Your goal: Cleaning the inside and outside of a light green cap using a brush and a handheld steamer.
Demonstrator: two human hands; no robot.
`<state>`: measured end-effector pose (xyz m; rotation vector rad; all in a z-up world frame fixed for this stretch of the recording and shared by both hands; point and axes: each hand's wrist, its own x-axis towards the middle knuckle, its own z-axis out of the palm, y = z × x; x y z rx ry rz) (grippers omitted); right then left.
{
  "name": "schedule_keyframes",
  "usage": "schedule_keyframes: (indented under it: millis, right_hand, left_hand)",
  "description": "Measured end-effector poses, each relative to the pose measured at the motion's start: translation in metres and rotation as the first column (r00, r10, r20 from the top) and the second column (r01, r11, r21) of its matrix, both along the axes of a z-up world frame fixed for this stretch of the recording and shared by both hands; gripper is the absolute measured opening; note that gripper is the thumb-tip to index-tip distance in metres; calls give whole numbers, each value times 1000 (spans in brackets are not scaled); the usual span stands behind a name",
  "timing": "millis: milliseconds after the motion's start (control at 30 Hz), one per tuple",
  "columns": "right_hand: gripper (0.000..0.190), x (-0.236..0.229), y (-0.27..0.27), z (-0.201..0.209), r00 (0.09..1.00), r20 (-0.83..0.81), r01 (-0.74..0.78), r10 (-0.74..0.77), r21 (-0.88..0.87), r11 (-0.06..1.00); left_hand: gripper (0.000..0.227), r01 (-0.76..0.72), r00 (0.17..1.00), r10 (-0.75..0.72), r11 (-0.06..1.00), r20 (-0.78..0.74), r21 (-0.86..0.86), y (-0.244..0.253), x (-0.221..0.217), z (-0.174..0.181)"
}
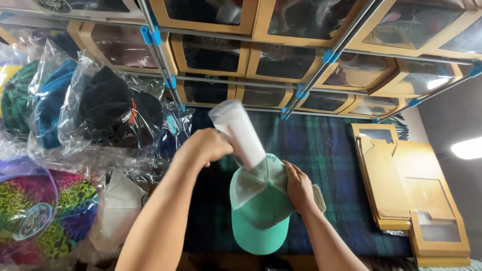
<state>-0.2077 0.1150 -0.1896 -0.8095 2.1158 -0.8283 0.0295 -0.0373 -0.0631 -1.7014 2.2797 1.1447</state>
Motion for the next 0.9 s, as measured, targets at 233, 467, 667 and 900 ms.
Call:
schedule_keyframes:
  millis: [233, 467, 667, 900]
  right_hand:
    - [54, 9, 4, 14, 999, 25, 43, -43, 2, 999]
    - [54, 9, 11, 8, 1000, -5, -2, 2, -21, 1000]
    - [52, 4, 7, 1, 1000, -13, -1, 1, -37, 999]
    - [53, -1, 11, -10, 999, -52, -19, 16, -51, 999]
  left_hand:
    - [64, -275, 933, 352, 838, -81, 471, -37, 61, -183]
    - [53, -429, 816, 569, 712, -100, 556, 14, 81, -196]
    - [44, -463, 777, 621, 675, -104, 575, 32, 93, -186]
    - [41, -502, 730, 657, 702, -189, 506, 54, 89, -182]
